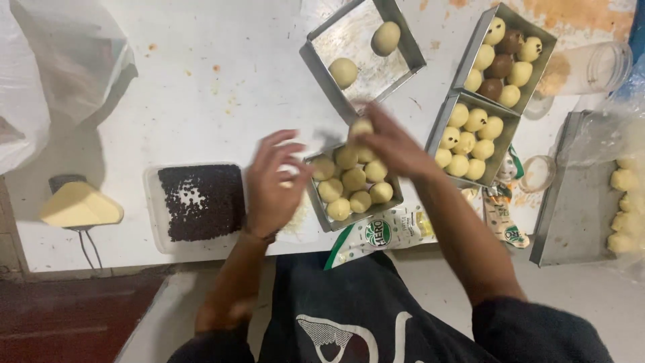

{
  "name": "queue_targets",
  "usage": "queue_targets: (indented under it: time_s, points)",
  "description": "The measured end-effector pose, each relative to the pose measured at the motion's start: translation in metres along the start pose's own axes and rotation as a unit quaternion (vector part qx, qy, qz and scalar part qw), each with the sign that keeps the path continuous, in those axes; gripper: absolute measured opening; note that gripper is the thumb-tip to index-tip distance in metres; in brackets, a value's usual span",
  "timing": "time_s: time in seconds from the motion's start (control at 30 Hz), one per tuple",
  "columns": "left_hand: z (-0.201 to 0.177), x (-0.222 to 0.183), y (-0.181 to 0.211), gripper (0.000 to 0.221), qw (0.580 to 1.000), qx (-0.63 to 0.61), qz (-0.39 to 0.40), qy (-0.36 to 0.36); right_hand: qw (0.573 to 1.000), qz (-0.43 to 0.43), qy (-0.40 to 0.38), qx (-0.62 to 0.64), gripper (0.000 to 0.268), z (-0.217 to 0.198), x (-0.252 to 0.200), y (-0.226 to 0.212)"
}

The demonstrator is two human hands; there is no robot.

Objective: Shaping and filling dough into balls and arranging them in baking trays

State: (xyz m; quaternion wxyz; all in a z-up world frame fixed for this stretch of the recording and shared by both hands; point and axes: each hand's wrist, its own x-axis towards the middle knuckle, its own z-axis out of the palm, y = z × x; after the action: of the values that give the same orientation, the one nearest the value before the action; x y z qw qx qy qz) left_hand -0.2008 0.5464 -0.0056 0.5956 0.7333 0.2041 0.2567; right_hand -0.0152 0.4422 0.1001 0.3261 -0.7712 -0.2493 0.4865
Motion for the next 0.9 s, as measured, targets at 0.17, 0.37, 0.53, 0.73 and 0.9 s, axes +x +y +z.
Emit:
queue_targets:
  time_s: [0.17, 0.37, 0.53, 0.73, 0.9]
  points:
    - [-0.035, -0.032, 0.009, 0.029, 0.995, 0.048, 0.004, 0.088, 0.931, -0.23, 0.231, -0.161, 0.085, -0.047, 0.153, 0.08]
    - [-0.066, -0.065, 0.023, 0.017, 0.982, 0.113, -0.059, 0.142, 0.909, -0.278, 0.221, -0.219, 0.111, -0.051, 0.197, 0.083]
    - [-0.08, -0.08, 0.017, 0.012, 0.969, 0.06, -0.13, 0.202, 0.879, -0.271, 0.297, -0.255, 0.09, -0.056, 0.206, 0.094]
    - [-0.082, -0.077, 0.028, 0.007, 0.969, 0.049, -0.124, 0.208, 0.874, -0.306, 0.278, -0.255, 0.092, -0.052, 0.197, 0.081]
    - [-0.083, -0.078, 0.025, 0.007, 0.971, 0.053, -0.133, 0.193, 0.905, -0.242, 0.203, -0.284, 0.077, -0.069, 0.19, 0.072]
